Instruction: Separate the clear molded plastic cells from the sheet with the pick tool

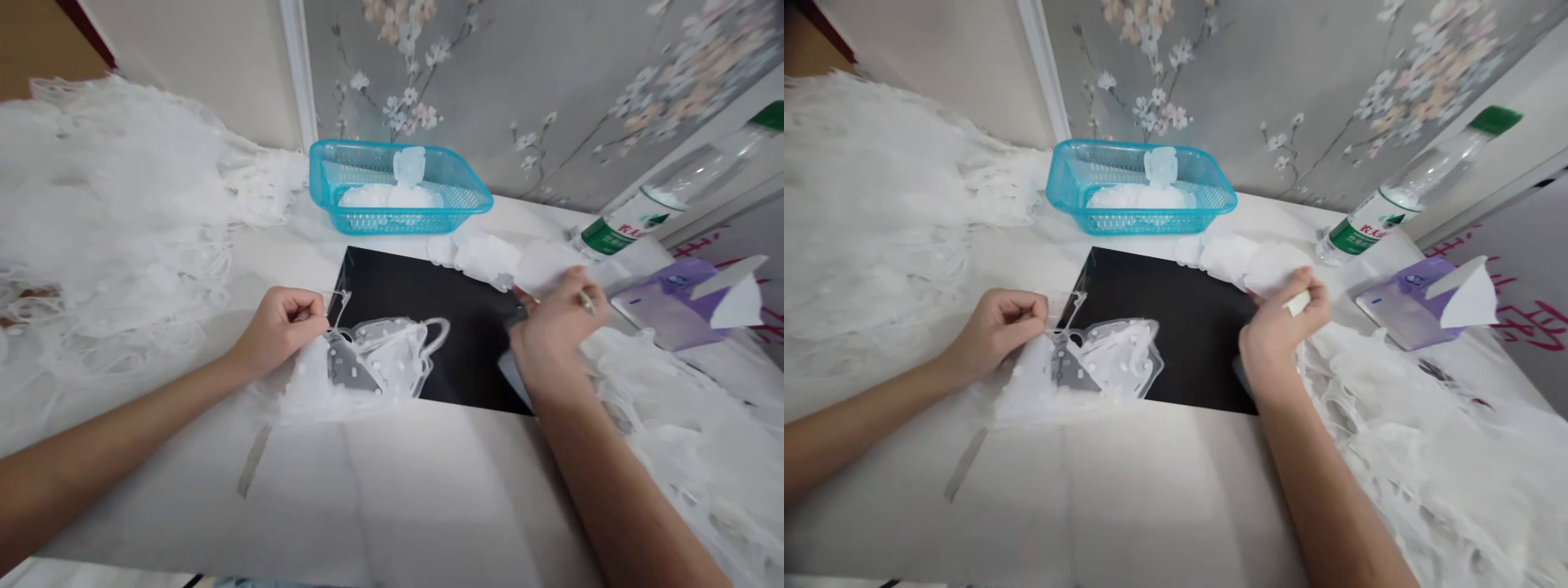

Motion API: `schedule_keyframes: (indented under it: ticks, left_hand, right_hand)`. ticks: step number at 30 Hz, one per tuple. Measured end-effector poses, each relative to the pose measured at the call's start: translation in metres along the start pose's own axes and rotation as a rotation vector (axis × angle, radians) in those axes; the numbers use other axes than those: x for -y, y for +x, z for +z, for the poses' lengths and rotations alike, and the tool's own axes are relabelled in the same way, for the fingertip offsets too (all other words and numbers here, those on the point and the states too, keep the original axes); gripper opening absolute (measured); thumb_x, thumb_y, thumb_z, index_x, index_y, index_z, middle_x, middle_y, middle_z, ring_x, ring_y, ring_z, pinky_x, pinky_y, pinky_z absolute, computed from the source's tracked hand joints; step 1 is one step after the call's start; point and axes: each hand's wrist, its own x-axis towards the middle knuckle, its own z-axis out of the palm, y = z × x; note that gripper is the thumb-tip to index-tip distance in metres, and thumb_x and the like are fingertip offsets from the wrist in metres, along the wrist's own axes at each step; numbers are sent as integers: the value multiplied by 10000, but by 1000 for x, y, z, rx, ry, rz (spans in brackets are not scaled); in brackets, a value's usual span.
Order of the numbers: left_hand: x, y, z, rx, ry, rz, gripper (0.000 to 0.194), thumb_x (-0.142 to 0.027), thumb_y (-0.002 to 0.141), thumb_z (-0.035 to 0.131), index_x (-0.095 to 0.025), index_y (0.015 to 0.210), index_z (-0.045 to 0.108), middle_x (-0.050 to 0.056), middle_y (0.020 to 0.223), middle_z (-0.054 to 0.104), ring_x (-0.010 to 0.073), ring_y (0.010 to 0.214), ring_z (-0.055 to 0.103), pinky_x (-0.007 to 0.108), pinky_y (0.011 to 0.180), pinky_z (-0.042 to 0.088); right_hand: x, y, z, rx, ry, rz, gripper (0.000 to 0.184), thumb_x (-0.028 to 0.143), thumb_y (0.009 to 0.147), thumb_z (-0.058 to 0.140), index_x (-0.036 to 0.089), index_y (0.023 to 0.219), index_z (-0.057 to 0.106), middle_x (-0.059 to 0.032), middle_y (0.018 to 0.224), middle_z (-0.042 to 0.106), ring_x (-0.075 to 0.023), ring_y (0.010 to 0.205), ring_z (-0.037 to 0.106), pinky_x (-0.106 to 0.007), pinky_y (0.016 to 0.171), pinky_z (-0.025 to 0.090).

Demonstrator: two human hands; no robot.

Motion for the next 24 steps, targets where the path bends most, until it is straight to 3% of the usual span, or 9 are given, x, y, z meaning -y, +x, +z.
schedule_keyframes:
  ticks: [3, 5, 9, 14, 16, 18, 20, 22, 24]
  left_hand:
    - [3, 2, -2, -8, -69, -6, 220, -188, 642, 489, -180, 459, 367, -58, 427, 311, 61, 404, 276, 223, 402, 184]
    - [5, 3, -2, -25, -89, 6, 200, -181, 657, 500, -176, 482, 404, -55, 447, 359, 64, 424, 318, 216, 415, 224]
    - [9, 4, -3, -81, -142, -12, 192, -180, 691, 511, -177, 510, 447, -53, 472, 404, 75, 480, 408, 204, 495, 334]
    - [10, 4, -3, -101, -151, -31, 194, -196, 717, 523, -178, 531, 471, -55, 483, 426, 77, 491, 443, 205, 543, 383]
    - [8, 4, -2, -110, -132, -44, 198, -205, 728, 542, -178, 543, 476, -52, 491, 445, 81, 515, 478, 198, 542, 385]
    - [6, 4, 0, -144, -117, -67, 181, -216, 739, 559, -183, 577, 487, -50, 502, 475, 83, 528, 499, 188, 536, 390]
    - [4, 5, 2, -205, -105, -88, 153, -224, 750, 566, -190, 616, 500, -47, 514, 509, 84, 520, 502, 183, 524, 393]
    - [5, 6, 3, -274, -107, -99, 142, -230, 754, 568, -194, 632, 507, -39, 543, 534, 88, 517, 513, 186, 498, 389]
    - [7, 9, 2, -346, -125, -95, 136, -232, 757, 565, -194, 637, 515, -33, 583, 539, 89, 517, 523, 191, 480, 386]
  right_hand:
    - [-6, 22, -5, -73, -168, -343, 283, 380, 853, 452, 181, 698, 579, -64, 734, 602, -178, 710, 579, -308, 620, 473]
    - [-7, 22, -6, 95, -314, -506, 323, 396, 866, 444, 155, 786, 644, -74, 747, 631, -198, 739, 593, -338, 699, 466]
    - [-4, 2, -4, 626, -658, -607, 406, 522, 797, 538, 156, 874, 697, -88, 727, 656, -253, 764, 608, -450, 798, 443]
    - [14, -21, -1, 627, -600, -839, 392, 509, 808, 554, 153, 907, 687, -100, 746, 675, -271, 843, 588, -565, 984, 266]
    - [24, -33, -2, 832, -494, -882, 317, 474, 814, 569, 184, 882, 678, -83, 814, 689, -250, 862, 585, -552, 997, 253]
    - [32, -45, -4, 1161, -355, -847, 257, 432, 840, 552, 203, 839, 668, -53, 858, 694, -211, 842, 592, -486, 974, 314]
    - [40, -56, -6, 1374, -213, -648, 312, 431, 881, 477, 191, 791, 656, -39, 820, 691, -171, 765, 600, -360, 846, 424]
    - [47, -63, -10, 1435, -102, -405, 425, 482, 900, 392, 173, 746, 640, -40, 742, 672, -145, 673, 589, -267, 670, 448]
    - [52, -64, -12, 1465, -59, -306, 448, 528, 871, 414, 167, 704, 619, -29, 669, 639, -126, 597, 556, -235, 576, 419]
